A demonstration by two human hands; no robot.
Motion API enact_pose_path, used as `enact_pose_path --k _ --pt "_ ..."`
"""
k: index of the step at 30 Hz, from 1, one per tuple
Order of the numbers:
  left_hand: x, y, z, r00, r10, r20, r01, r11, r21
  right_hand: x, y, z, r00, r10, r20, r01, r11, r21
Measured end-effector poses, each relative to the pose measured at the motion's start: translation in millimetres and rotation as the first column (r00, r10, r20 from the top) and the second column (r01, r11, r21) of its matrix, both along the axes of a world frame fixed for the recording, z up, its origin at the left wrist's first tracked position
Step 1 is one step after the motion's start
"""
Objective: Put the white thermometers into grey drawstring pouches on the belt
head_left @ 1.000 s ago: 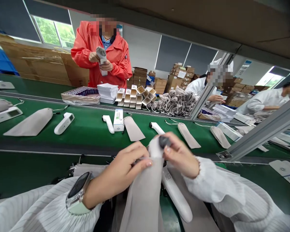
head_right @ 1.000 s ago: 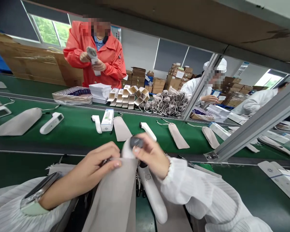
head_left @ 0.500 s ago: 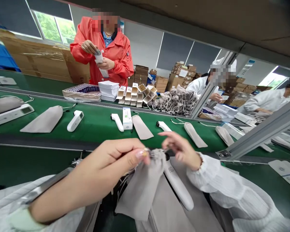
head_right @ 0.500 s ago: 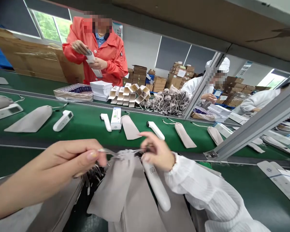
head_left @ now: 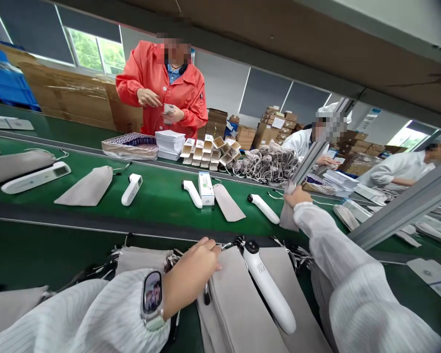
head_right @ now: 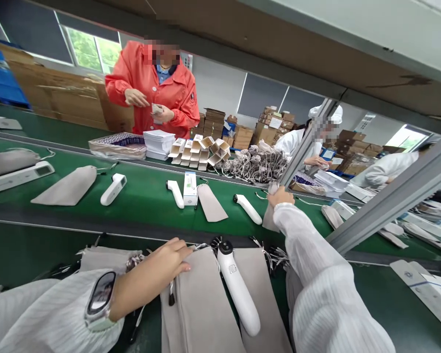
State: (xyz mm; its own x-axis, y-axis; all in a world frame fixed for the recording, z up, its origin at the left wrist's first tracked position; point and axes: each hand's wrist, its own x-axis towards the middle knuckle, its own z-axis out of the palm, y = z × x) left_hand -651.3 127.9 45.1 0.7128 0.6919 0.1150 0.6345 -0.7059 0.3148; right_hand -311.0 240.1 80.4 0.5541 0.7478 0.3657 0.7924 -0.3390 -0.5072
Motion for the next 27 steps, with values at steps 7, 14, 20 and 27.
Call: enact_pose_path --k 7,14,20,27 --pt "-4 -15 1.4 0.99 -0.018 -0.141 0.047 0.977 0.21 -36 24 -56.6 0.951 0.303 0.053 -0.284 0.93 -0.234" --pt "-6 -4 8.5 0.995 -0.072 -0.071 0.077 0.995 0.067 -48 -27 -32.5 0.85 0.524 0.046 -0.521 0.826 0.217" --pt "-10 -1 40.2 0.98 -0.051 0.192 0.105 0.953 -0.285 -65 -117 -47.9 0.605 0.796 0.023 -0.632 0.462 0.623" --pt "-10 -6 46.5 0.954 -0.065 0.293 0.17 0.922 -0.348 -68 -119 -23.0 0.636 0.769 -0.069 -0.48 0.463 0.745"
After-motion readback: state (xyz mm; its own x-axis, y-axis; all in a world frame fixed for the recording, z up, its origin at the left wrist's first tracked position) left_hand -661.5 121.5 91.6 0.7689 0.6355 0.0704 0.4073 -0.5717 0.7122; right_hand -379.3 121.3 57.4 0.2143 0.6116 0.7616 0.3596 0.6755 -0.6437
